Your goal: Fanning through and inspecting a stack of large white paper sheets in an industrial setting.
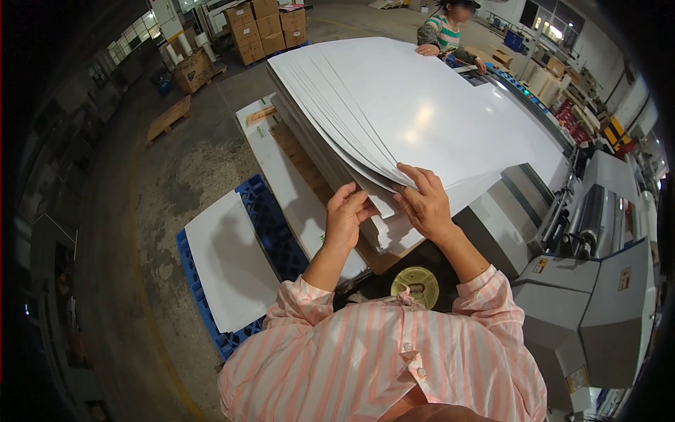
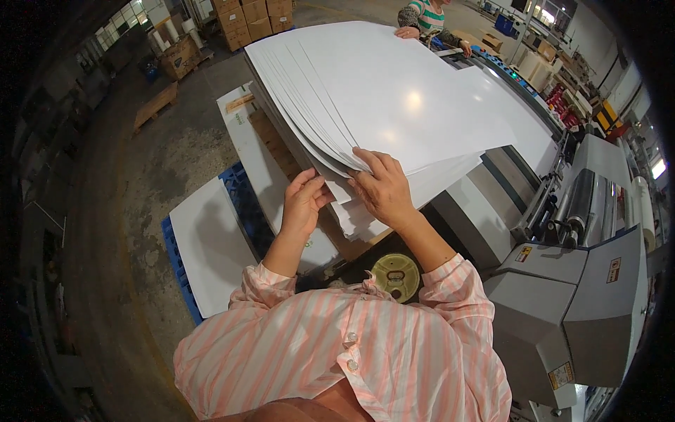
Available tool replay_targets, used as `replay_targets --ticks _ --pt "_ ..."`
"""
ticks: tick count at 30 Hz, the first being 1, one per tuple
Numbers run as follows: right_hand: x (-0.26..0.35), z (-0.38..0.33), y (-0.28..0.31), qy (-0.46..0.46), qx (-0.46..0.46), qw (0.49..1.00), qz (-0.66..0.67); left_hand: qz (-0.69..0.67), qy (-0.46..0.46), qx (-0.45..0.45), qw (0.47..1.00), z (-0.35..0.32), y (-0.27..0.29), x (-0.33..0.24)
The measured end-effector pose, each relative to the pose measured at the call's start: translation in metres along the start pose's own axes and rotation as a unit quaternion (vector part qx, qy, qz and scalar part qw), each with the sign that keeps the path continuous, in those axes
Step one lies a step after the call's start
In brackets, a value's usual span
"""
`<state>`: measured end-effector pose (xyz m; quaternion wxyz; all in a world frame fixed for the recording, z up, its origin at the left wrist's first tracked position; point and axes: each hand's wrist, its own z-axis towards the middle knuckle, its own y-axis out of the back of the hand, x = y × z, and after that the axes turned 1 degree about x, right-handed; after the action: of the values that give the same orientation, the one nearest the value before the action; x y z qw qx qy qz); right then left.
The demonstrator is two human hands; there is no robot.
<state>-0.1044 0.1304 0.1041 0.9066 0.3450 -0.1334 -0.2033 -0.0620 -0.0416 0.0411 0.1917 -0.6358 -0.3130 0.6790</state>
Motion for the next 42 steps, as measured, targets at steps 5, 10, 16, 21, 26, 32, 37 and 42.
replay_targets --ticks 5,10,16,21,26,32,37,42 --pt "-0.003 -0.001 -0.005 0.0 -0.007 1.0 0.0 0.023 0.006 -0.041 0.999 0.0 -0.008 0.0" --pt "-0.004 0.001 -0.005 0.016 -0.023 1.0 -0.012 0.129 -0.039 -0.05 0.99 -0.005 -0.006 0.003" --pt "-0.017 -0.005 -0.014 -0.142 0.056 0.974 0.166 0.182 -0.034 -0.012 0.983 -0.021 -0.007 0.025" --pt "-0.037 0.023 0.006 -0.44 -0.127 0.741 0.492 0.219 -0.048 0.003 0.975 -0.024 -0.006 0.021" --pt "-0.017 0.005 0.0 -0.199 -0.095 0.965 0.139 0.207 -0.066 -0.016 0.976 -0.028 -0.017 0.022" --pt "-0.008 -0.017 -0.022 -0.106 0.088 0.99 0.022 0.234 -0.058 0.017 0.97 -0.019 0.007 0.036" --pt "-0.001 -0.011 -0.008 -0.027 0.098 0.994 -0.03 0.192 -0.064 0.032 0.979 -0.025 -0.001 0.029" --pt "0.018 0.006 0.012 -0.121 0.038 0.965 0.23 0.225 -0.112 -0.017 0.968 -0.026 -0.008 0.029"
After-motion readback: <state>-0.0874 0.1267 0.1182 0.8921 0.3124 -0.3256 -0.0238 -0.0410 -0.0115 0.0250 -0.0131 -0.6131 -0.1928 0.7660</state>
